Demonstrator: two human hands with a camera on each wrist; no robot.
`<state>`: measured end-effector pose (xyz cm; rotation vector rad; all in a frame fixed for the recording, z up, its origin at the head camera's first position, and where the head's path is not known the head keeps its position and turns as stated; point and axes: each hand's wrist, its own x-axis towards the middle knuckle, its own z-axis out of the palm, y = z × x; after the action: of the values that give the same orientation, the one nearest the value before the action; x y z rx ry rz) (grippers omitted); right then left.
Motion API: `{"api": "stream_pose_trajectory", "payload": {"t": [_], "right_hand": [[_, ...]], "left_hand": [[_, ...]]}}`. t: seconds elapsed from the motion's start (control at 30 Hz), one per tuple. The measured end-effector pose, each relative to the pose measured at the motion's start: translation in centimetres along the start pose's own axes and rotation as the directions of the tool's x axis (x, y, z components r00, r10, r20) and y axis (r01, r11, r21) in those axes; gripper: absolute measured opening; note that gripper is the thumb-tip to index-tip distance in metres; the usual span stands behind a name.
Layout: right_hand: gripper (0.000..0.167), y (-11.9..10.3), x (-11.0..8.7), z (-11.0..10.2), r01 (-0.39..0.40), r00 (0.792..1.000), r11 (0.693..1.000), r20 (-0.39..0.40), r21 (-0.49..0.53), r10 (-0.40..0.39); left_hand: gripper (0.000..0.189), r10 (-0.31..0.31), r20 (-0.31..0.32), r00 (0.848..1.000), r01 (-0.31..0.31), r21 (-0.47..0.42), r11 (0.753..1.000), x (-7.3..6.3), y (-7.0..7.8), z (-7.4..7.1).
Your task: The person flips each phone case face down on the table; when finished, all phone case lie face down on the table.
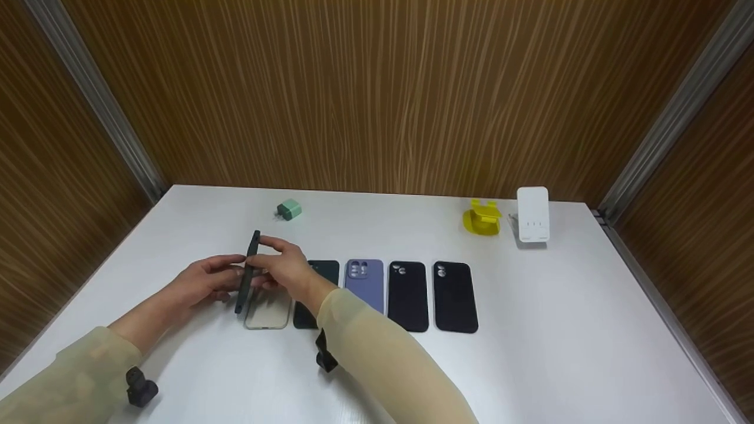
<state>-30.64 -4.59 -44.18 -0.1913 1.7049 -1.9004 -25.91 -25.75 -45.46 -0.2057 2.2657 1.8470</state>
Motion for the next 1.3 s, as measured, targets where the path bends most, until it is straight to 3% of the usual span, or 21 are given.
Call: {"api": "stream_pose_trajectory", "payload": {"t": [0.47,0.87,1.13,1.3], "right_hand": [[0.057,0.1,-0.2,0.1,0.014,1.000,1.000,-0.011,0.007,-0.014],[0.051,0.7,-0.2,1.1,0.071,0.987,0.983,-0.132,-0.167,-0.093],[0.054,1.4,-0.2,1.3,0.099,0.980,0.944,-0.134,-0.316,-0.148],[0.061,1.6,-0.2,1.3,0.113,0.980,0.891,-0.098,-0.439,-0.172]], "left_hand": [[0.058,-0.012,-0.041,0.999,0.013,0.035,0.999,0.2,-0.4,-0.5],[0.058,0.021,-0.111,0.994,-0.013,0.068,0.998,0.1,-0.5,-1.2],[0.060,0.031,-0.120,0.992,-0.021,0.088,0.996,0.2,-1.1,-1.5],[0.060,0.066,-0.142,0.988,-0.048,0.131,0.990,0.2,-1.3,-1.5]]}}
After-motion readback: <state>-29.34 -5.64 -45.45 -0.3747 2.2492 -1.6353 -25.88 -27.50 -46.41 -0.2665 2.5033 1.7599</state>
